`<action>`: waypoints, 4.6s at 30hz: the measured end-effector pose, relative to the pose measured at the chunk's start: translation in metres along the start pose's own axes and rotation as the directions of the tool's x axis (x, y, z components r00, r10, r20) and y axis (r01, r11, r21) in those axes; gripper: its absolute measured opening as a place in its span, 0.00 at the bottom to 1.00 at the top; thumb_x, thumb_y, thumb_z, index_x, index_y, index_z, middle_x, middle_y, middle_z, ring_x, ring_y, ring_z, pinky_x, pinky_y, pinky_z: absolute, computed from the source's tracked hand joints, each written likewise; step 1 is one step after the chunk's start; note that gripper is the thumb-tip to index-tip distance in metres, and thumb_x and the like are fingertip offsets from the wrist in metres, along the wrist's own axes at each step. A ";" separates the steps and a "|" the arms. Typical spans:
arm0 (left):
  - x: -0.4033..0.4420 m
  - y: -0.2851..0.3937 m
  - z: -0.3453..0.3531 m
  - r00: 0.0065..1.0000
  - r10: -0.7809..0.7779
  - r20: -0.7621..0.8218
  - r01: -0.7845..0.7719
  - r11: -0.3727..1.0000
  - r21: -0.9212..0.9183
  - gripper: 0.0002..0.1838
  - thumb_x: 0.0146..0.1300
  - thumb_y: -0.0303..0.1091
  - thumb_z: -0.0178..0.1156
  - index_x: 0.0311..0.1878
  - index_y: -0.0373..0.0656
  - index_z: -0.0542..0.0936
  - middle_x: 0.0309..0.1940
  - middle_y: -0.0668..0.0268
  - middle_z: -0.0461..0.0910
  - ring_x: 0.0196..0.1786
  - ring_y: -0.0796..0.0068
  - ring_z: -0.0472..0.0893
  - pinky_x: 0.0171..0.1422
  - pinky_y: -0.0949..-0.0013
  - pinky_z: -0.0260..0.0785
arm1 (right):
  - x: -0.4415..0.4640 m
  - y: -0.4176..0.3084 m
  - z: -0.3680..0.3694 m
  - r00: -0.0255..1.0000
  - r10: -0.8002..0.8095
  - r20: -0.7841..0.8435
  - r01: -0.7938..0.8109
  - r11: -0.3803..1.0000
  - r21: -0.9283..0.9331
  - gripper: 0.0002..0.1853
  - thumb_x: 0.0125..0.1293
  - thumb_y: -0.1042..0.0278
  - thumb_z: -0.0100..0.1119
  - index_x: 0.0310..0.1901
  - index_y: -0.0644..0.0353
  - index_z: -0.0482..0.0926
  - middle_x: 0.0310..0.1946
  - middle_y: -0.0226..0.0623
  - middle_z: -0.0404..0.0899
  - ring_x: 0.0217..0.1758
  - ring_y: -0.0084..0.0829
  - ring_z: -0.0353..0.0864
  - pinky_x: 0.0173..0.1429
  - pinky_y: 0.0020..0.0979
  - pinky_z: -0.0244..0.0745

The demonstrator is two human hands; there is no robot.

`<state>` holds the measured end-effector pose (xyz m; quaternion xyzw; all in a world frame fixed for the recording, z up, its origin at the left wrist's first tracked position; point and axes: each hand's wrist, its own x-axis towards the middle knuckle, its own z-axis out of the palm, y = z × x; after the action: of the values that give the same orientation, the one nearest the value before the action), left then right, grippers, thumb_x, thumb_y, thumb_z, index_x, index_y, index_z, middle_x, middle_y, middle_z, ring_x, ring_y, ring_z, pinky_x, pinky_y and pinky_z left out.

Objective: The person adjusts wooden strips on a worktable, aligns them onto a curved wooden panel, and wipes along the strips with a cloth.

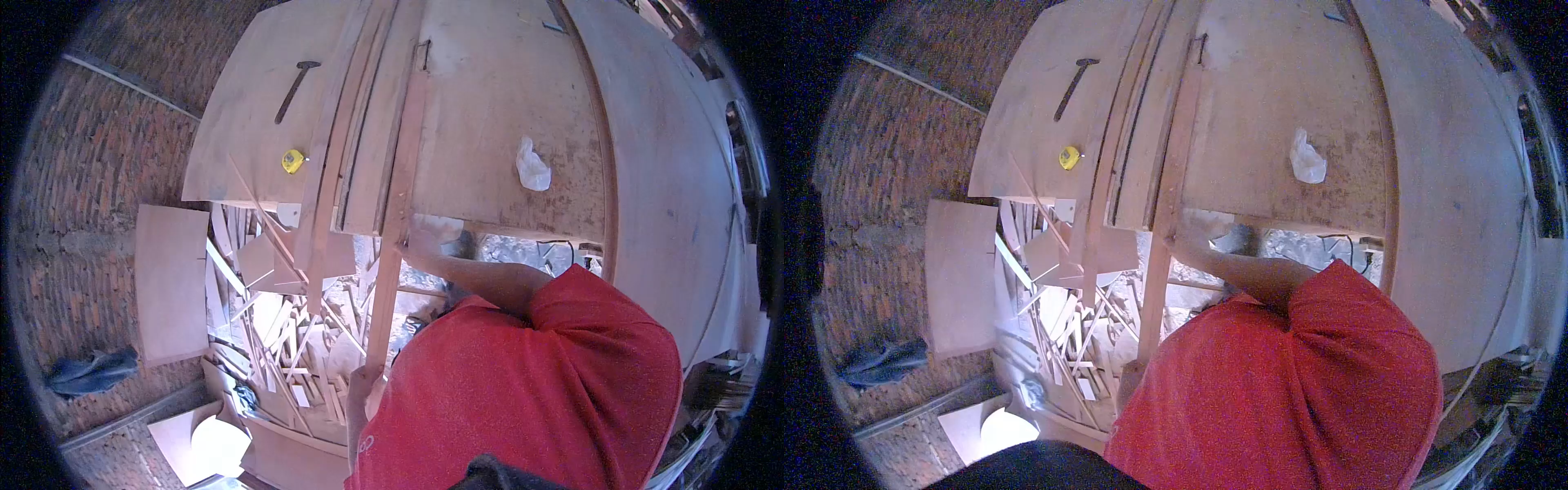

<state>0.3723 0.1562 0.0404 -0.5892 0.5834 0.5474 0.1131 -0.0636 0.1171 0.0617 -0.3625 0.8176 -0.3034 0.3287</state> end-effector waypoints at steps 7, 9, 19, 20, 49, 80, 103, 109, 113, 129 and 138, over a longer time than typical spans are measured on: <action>0.028 -0.025 0.006 0.999 0.035 -0.033 -0.042 0.970 -0.239 0.22 0.62 0.46 0.77 0.44 0.33 0.88 0.31 0.70 0.85 0.32 0.82 0.78 0.34 0.70 0.70 | 0.023 0.018 0.024 0.990 -0.106 -0.091 0.106 0.994 -0.006 0.56 0.62 0.54 0.69 0.78 0.78 0.44 0.34 0.56 0.86 0.41 0.57 0.87 0.49 0.56 0.79; 0.032 -0.028 0.012 0.997 0.056 -0.044 -0.068 0.933 -0.352 0.22 0.62 0.46 0.77 0.44 0.34 0.88 0.30 0.71 0.84 0.32 0.83 0.77 0.33 0.72 0.68 | 0.030 0.020 0.020 0.999 -0.042 -0.035 0.036 0.988 -0.153 0.55 0.63 0.57 0.68 0.78 0.78 0.42 0.29 0.51 0.86 0.33 0.53 0.87 0.42 0.54 0.80; 0.026 0.062 0.005 0.997 0.033 -0.066 -0.046 0.977 -0.209 0.18 0.62 0.42 0.77 0.40 0.33 0.87 0.27 0.71 0.83 0.27 0.82 0.76 0.29 0.71 0.67 | 0.076 0.063 0.037 0.551 -0.681 -0.483 0.598 0.725 -0.340 0.48 0.63 0.64 0.65 0.75 0.76 0.46 0.29 0.55 0.84 0.32 0.51 0.88 0.36 0.48 0.83; 0.026 0.077 0.006 0.992 0.090 -0.088 -0.105 0.977 -0.187 0.17 0.62 0.41 0.77 0.39 0.33 0.87 0.26 0.71 0.82 0.27 0.82 0.76 0.28 0.71 0.67 | 0.090 0.070 0.041 0.762 -0.529 -0.374 0.445 0.846 -0.292 0.47 0.63 0.64 0.64 0.75 0.74 0.48 0.33 0.59 0.84 0.34 0.53 0.88 0.39 0.49 0.84; 0.143 0.190 0.035 0.975 0.218 -0.051 -0.223 0.962 -0.159 0.20 0.62 0.44 0.74 0.37 0.32 0.88 0.24 0.66 0.83 0.26 0.78 0.79 0.31 0.70 0.71 | 0.048 -0.021 -0.044 0.996 -0.028 -0.087 -0.011 0.909 -0.418 0.55 0.58 0.43 0.70 0.80 0.65 0.55 0.79 0.64 0.53 0.82 0.63 0.50 0.80 0.69 0.44; -0.017 0.043 -0.009 0.991 -0.129 -0.023 0.124 0.978 -0.167 0.33 0.64 0.59 0.71 0.43 0.29 0.86 0.35 0.56 0.87 0.35 0.69 0.85 0.37 0.64 0.76 | 0.094 -0.013 -0.047 0.997 -0.040 -0.059 0.000 0.829 -0.559 0.55 0.55 0.40 0.73 0.75 0.72 0.61 0.77 0.66 0.57 0.84 0.60 0.50 0.82 0.68 0.42; 0.049 0.192 0.011 0.998 -0.065 -0.016 0.061 0.981 -0.184 0.29 0.62 0.54 0.75 0.41 0.31 0.83 0.24 0.60 0.84 0.21 0.69 0.85 0.26 0.67 0.79 | 0.222 0.003 -0.137 0.993 0.110 -0.053 -0.121 0.852 -0.509 0.54 0.57 0.45 0.69 0.79 0.66 0.56 0.82 0.59 0.46 0.87 0.57 0.40 0.85 0.62 0.36; 0.049 0.196 0.013 0.999 -0.030 -0.025 0.025 0.982 -0.188 0.28 0.62 0.54 0.75 0.42 0.32 0.83 0.26 0.61 0.84 0.23 0.70 0.85 0.26 0.68 0.79 | 0.236 0.009 -0.137 0.994 0.103 -0.041 -0.109 0.864 -0.491 0.54 0.57 0.48 0.68 0.79 0.68 0.55 0.82 0.61 0.46 0.86 0.58 0.41 0.86 0.58 0.38; 0.050 0.192 0.009 1.000 -0.017 0.001 0.017 0.977 -0.212 0.26 0.64 0.52 0.74 0.41 0.32 0.84 0.26 0.62 0.84 0.24 0.71 0.85 0.26 0.69 0.80 | 0.240 0.013 -0.138 0.995 0.037 -0.088 -0.072 0.896 -0.438 0.50 0.56 0.51 0.70 0.77 0.68 0.60 0.79 0.64 0.52 0.82 0.63 0.51 0.83 0.60 0.47; -0.062 0.141 -0.058 0.994 -0.078 -0.081 0.062 0.981 -0.182 0.27 0.59 0.51 0.76 0.42 0.31 0.87 0.27 0.64 0.85 0.33 0.76 0.84 0.38 0.67 0.76 | 0.116 -0.074 -0.098 0.996 0.022 -0.086 0.064 0.489 0.870 0.25 0.69 0.55 0.69 0.61 0.57 0.74 0.49 0.36 0.83 0.48 0.29 0.84 0.46 0.37 0.83; -0.140 0.054 0.002 0.788 -0.062 -0.613 -0.014 0.993 -0.120 0.21 0.53 0.40 0.79 0.41 0.33 0.84 0.31 0.64 0.85 0.34 0.77 0.80 0.41 0.65 0.73 | 0.012 -0.212 0.052 0.923 -0.338 0.185 0.086 0.649 0.755 0.22 0.70 0.57 0.67 0.57 0.61 0.75 0.44 0.36 0.83 0.43 0.23 0.84 0.39 0.29 0.81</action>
<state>0.3669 0.2214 0.1757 -0.7483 0.5476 0.3577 -0.1110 0.0528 -0.0225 0.1822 -0.3368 0.5150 -0.5818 0.5318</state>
